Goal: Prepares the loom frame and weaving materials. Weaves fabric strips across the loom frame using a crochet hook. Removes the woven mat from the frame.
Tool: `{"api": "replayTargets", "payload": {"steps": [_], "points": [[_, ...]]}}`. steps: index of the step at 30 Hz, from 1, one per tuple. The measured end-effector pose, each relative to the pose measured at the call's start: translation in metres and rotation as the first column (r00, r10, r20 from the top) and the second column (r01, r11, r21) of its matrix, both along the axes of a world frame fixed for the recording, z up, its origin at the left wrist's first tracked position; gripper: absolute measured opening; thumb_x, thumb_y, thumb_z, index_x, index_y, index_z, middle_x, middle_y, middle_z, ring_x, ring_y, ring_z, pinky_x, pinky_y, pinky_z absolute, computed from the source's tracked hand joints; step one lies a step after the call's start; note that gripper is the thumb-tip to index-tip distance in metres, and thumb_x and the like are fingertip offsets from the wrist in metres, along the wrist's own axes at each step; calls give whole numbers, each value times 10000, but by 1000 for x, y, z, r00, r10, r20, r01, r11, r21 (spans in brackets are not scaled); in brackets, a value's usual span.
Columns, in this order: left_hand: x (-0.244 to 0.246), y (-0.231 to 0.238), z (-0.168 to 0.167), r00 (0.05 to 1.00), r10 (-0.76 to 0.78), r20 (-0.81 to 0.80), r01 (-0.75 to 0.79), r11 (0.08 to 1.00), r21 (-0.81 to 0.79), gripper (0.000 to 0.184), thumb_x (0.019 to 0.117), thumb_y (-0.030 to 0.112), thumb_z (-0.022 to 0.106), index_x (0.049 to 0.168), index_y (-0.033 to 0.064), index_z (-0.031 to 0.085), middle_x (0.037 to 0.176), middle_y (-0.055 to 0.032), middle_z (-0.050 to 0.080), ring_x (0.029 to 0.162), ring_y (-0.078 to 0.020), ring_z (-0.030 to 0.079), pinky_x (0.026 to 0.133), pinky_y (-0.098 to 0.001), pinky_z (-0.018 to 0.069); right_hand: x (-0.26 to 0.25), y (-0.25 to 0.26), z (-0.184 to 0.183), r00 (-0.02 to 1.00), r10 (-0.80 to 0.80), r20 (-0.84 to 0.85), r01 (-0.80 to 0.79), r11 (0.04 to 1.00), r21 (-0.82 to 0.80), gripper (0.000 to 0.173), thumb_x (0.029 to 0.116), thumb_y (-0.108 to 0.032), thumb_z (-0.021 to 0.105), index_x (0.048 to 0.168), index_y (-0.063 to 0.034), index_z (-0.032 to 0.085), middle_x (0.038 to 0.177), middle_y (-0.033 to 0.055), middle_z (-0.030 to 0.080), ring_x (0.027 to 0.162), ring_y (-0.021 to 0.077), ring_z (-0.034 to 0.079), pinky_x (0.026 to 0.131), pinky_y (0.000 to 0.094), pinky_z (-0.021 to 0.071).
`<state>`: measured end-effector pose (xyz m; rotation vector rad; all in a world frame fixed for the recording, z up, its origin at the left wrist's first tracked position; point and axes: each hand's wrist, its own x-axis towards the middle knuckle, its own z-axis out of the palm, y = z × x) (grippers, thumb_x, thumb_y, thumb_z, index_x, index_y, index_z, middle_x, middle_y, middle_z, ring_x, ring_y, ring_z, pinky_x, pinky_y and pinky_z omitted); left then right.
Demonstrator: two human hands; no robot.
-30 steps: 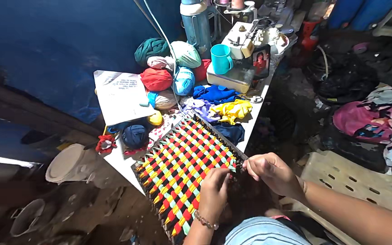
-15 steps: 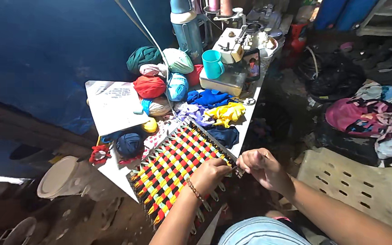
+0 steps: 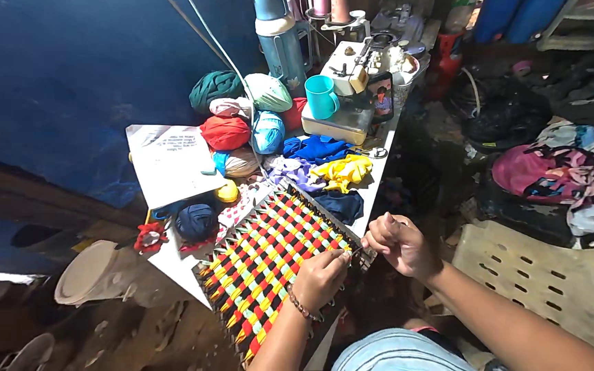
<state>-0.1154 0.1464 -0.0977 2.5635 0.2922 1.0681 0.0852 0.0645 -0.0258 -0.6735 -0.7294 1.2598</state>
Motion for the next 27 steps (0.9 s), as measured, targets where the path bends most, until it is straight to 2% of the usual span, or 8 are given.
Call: {"api": "replayTargets", "payload": {"steps": [3, 7, 9, 12, 15, 22, 24, 27], "points": [[1, -1, -2, 999, 10, 41, -6, 995, -99, 142, 961, 90, 615, 967, 34, 746, 969, -120, 773, 873, -148, 756, 805, -236, 600, 1, -1, 2, 999, -45, -22, 44, 996, -72, 496, 1025, -316, 525, 538, -241, 472, 513, -128, 413, 520, 20, 500, 713, 249, 538], [1, 1, 4, 1000, 21, -9, -23, 948, -316, 123, 893, 66, 652, 928, 14, 758, 926, -104, 770, 812, -111, 737, 776, -217, 593, -2, 4, 14, 992, -78, 104, 98, 974, -205, 433, 1009, -231, 445, 577, -240, 473, 532, -117, 434, 546, 35, 518, 704, 272, 537], [-2, 5, 15, 993, -16, -115, -36, 899, -437, 147, 894, 73, 645, 943, 3, 765, 906, -106, 763, 797, -124, 732, 779, -247, 597, -4, 9, 24, 983, -37, 178, 85, 958, -275, 305, 1011, -182, 458, 716, -202, 533, 594, -104, 513, 602, 37, 569, 716, 260, 544], [-3, 14, 30, 966, -98, -239, -43, 851, -523, 170, 909, 73, 627, 962, -16, 763, 900, -130, 755, 800, -159, 726, 782, -287, 591, -4, 22, 38, 957, 104, 271, 11, 919, -394, 93, 1041, -89, 456, 955, -125, 460, 698, -63, 512, 654, 47, 562, 736, 244, 531], [-2, 16, 33, 958, -121, -259, -25, 868, -497, 150, 889, 55, 639, 948, -27, 751, 885, -142, 751, 787, -177, 730, 769, -299, 595, -6, 34, 46, 894, 210, 397, 0, 884, -467, 42, 1067, -101, 459, 1058, -78, 425, 739, -26, 486, 648, 61, 548, 727, 253, 530], [5, 1, 19, 979, 46, -197, -96, 963, -252, 95, 832, 72, 667, 864, -3, 717, 773, -112, 726, 654, -184, 712, 640, -311, 601, -28, 57, 66, 605, 399, 689, 158, 788, -595, 267, 1108, -193, 436, 1292, -1, 413, 904, 125, 548, 734, 202, 594, 735, 374, 527], [8, -4, 17, 977, 113, -183, -144, 976, -166, 94, 835, 87, 651, 837, 8, 701, 739, -101, 712, 628, -180, 707, 611, -308, 600, -34, 62, 73, 539, 438, 719, 180, 774, -607, 300, 1107, -189, 436, 1328, 12, 412, 958, 160, 575, 792, 237, 621, 774, 407, 536], [12, -12, 12, 965, 212, -153, -221, 974, -45, 118, 850, 106, 621, 805, 18, 686, 694, -91, 688, 598, -185, 697, 574, -301, 591, -38, 66, 74, 524, 455, 721, 208, 752, -626, 285, 1110, -201, 431, 1308, 4, 418, 987, 174, 582, 815, 245, 636, 786, 415, 541]]}}
